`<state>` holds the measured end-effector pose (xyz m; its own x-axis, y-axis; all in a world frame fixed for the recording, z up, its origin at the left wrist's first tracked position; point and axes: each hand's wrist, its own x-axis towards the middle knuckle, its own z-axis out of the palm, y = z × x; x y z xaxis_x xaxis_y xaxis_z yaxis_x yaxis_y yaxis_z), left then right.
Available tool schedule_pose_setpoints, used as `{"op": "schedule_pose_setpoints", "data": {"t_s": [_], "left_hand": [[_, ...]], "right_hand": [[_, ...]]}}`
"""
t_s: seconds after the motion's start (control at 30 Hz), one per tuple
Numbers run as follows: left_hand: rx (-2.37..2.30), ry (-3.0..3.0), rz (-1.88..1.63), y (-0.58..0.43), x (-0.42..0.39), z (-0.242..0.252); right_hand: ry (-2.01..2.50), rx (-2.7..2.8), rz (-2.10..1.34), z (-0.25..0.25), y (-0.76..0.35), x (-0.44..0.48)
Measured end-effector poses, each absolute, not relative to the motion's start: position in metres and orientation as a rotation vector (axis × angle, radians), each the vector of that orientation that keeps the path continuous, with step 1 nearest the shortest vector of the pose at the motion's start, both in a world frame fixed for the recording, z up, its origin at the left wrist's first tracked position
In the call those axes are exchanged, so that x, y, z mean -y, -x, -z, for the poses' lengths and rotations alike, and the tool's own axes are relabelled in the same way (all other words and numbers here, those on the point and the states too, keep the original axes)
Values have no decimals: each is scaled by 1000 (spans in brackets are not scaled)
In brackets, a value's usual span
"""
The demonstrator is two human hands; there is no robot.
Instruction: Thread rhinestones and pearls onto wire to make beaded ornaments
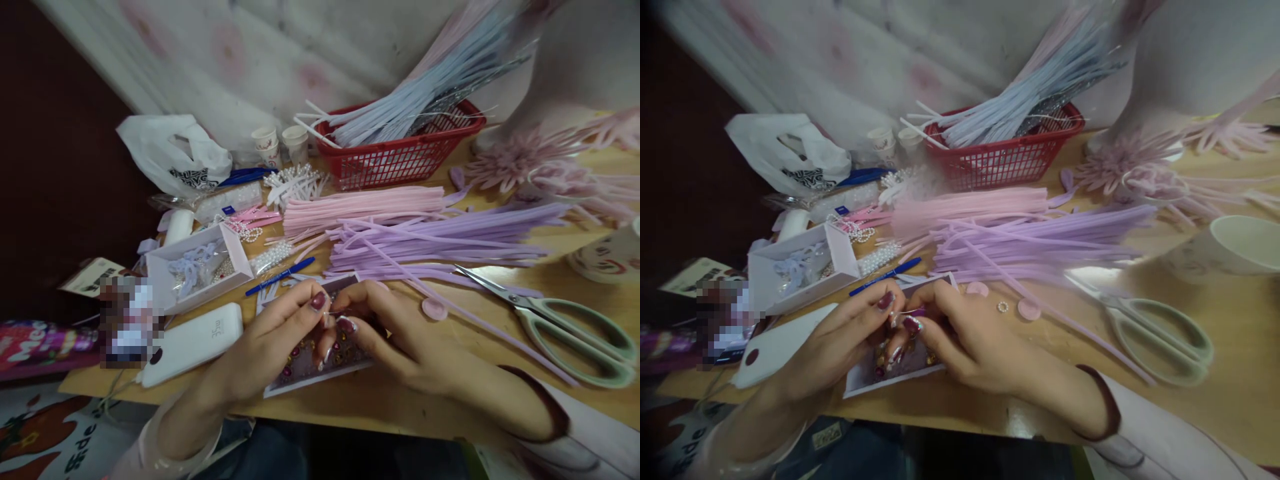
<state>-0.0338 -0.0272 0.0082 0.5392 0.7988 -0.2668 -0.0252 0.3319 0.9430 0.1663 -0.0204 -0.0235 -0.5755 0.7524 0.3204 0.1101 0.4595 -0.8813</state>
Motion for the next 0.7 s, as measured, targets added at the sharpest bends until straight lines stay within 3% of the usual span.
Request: {"op": "schedule_pose_setpoints", "data": {"t_s": [0.7], "left_hand": [[-1023,-1256,-852,13,22,-11]], "right_hand": [[654,1866,-1106,24,-165,22]]}}
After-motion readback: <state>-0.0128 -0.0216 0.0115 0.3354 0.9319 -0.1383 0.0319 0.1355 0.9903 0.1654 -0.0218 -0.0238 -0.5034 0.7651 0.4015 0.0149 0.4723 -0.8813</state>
